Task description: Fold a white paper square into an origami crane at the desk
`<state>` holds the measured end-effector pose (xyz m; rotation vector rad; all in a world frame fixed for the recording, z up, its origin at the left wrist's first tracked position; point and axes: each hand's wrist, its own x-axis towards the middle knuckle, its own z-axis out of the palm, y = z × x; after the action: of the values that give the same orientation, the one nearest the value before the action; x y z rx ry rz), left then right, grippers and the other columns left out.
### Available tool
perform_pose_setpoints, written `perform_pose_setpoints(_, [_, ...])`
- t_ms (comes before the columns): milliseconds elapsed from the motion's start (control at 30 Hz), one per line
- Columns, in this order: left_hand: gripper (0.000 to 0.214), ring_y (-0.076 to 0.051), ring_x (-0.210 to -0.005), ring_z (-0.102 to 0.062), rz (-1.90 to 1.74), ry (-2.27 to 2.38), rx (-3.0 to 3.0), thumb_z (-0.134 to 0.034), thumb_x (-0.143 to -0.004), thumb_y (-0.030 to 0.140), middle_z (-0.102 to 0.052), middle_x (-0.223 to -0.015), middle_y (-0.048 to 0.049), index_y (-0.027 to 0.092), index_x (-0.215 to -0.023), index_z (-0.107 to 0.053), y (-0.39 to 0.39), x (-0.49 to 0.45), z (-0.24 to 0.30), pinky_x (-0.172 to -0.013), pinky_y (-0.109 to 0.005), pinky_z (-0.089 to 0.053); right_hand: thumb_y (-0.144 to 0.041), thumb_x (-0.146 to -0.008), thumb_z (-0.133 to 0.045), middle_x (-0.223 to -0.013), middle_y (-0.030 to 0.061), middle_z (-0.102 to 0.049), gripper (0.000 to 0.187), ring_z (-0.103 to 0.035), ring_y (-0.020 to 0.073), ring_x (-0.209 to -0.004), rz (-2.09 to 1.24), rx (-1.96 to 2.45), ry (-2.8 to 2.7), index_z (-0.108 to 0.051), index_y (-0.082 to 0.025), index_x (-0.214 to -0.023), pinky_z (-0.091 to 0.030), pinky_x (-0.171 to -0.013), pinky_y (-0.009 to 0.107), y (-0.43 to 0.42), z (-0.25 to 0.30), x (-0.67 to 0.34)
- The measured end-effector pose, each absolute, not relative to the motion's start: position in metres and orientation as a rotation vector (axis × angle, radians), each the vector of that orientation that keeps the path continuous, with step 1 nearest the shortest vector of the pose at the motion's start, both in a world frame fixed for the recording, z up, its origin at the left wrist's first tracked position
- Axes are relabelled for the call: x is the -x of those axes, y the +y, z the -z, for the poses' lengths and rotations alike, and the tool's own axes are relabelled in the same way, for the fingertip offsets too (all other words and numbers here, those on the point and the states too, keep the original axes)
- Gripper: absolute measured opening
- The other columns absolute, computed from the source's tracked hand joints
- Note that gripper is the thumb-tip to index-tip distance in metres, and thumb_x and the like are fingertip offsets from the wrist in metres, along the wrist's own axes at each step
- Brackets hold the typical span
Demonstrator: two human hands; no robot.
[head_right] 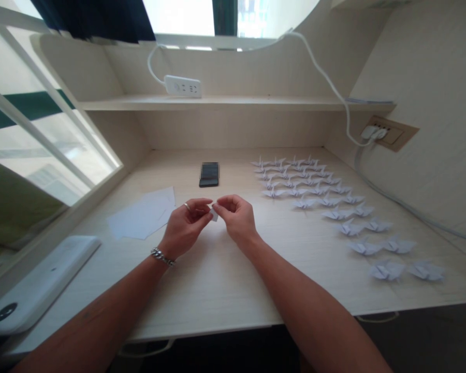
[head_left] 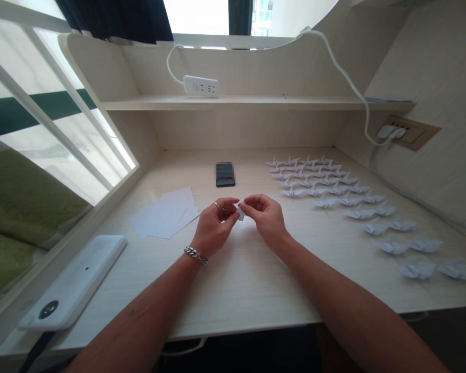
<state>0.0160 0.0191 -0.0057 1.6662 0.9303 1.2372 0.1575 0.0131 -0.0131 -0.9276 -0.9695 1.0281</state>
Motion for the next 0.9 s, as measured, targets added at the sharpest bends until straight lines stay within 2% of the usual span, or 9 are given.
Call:
perform_pose_setpoints(167, [0.028, -0.014, -0.074, -0.064, -1.238, 0.918, -1.658, -0.069, -0.075, 0.023, -0.066, -0.08, -0.0037, 0.015, -0.101, -0.063, 0.0182, -0.0186, 0.007, -0.072, -0.027, -0.052, -0.033, -0.057, -0.082, -0.066, -0.0008, -0.062, 0.03, -0.058, 0.0139, -0.063, -0.97, 0.935, -0.986, -0.058, -0.018, -0.069, -0.048, -0.062, 0.029, 0.0136, 0.0125, -0.1592])
perform_pose_setpoints(333, [0.026, -0.014, -0.073, -0.065, -1.204, 0.896, -1.59, -0.07, -0.073, 0.022, -0.067, -0.078, -0.0031, 0.015, -0.096, -0.062, 0.0181, -0.0174, 0.0053, -0.072, -0.028, -0.052, -0.032, -0.059, -0.079, -0.072, 0.0004, -0.065, 0.032, -0.061, 0.0157, -0.068, -1.05, 0.94, -1.028, -0.061, -0.018, -0.083, -0.05, -0.065, 0.03, 0.0137, 0.0124, -0.161])
perform_pose_setpoints(467, [0.029, -0.014, -0.073, -0.065, -1.108, 0.859, -1.579, -0.07, -0.072, 0.021, -0.067, -0.078, -0.0034, 0.015, -0.098, -0.061, 0.0185, -0.0158, 0.0038, -0.071, -0.028, -0.052, -0.029, -0.058, -0.08, -0.067, -0.0011, -0.063, 0.029, -0.06, 0.0148, -0.066, -1.028, 0.94, -1.057, -0.059, -0.018, -0.074, -0.05, -0.065, 0.03, 0.0133, 0.0121, -0.1623])
perform_pose_setpoints(667, [0.03, -0.013, -0.071, -0.063, -1.177, 0.852, -1.462, -0.074, -0.068, 0.02, -0.065, -0.075, -0.0017, 0.014, -0.095, -0.061, 0.0217, -0.0139, 0.0041, -0.071, -0.027, -0.051, -0.035, -0.059, -0.081, -0.079, 0.0022, -0.068, 0.045, -0.063, 0.0158, -0.073, -1.184, 0.93, -1.077, -0.063, -0.018, -0.097, -0.05, -0.068, 0.031, 0.0115, 0.0107, -0.1631])
perform_pose_setpoints(800, [0.031, -0.013, -0.071, -0.062, -1.262, 0.91, -1.371, -0.077, -0.063, 0.019, -0.066, -0.076, -0.0018, 0.014, -0.091, -0.064, 0.0244, -0.0118, 0.0033, -0.069, -0.026, -0.05, -0.041, -0.058, -0.08, -0.072, 0.0023, -0.066, 0.036, -0.06, 0.0144, -0.068, -1.276, 0.991, -1.204, -0.066, -0.015, -0.079, -0.049, -0.067, 0.03, 0.0108, 0.0127, -0.1632])
perform_pose_setpoints(900, [0.027, -0.015, -0.07, -0.062, -1.184, 0.907, -1.358, -0.075, -0.065, 0.023, -0.068, -0.078, -0.0049, 0.013, -0.088, -0.068, 0.0243, -0.0118, 0.0017, -0.068, -0.028, -0.05, -0.043, -0.063, -0.077, -0.066, 0.0012, -0.064, 0.032, -0.057, 0.0133, -0.062, -1.222, 1.034, -1.283, -0.066, -0.015, -0.074, -0.046, -0.063, 0.029, 0.011, 0.0151, -0.1642])
